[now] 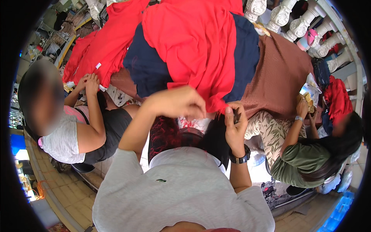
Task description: The person uses a small blade to trim loose threads from the seams and edges of red and navy blue shirts. They repeatedly pick up shirts from a pile, trim the fabric, and place them back down.
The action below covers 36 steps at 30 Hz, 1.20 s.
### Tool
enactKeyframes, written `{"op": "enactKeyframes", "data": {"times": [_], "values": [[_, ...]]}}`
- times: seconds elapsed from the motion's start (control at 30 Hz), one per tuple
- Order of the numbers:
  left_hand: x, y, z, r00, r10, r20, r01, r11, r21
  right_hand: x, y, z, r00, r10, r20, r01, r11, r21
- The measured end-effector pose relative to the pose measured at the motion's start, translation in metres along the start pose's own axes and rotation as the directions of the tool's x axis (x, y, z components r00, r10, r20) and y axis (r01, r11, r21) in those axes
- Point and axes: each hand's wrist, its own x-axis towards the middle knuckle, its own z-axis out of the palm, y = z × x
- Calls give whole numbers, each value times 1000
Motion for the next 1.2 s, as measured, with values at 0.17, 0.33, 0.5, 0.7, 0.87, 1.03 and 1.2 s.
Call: {"op": "enactKeyframes", "data": {"times": [0.17,0.33,0.5,0.7,0.87,1.03,1.2], "values": [[0,30,50,701,114,-704,-148,989,13,12,-34,16,980,-164,111,169,985,-42],[-20,37,24,502,175,-847,-209,975,78,33,-74,31,935,-325,141,341,933,-113],[-40,38,-33,338,490,-804,266,770,580,95,-74,30,796,-576,187,572,614,-545],[-48,46,-107,40,653,-756,241,728,642,111,-109,54,616,-787,-46,604,508,-614],[-107,-59,-97,357,495,-792,138,811,569,84,-16,58,786,-472,399,612,686,-393],[-102,-53,-20,61,347,-936,352,870,345,55,-3,59,857,-369,360,495,785,-372],[-61,-35,27,-31,163,-986,100,982,160,64,-35,74,872,-397,287,482,799,-360]]}}
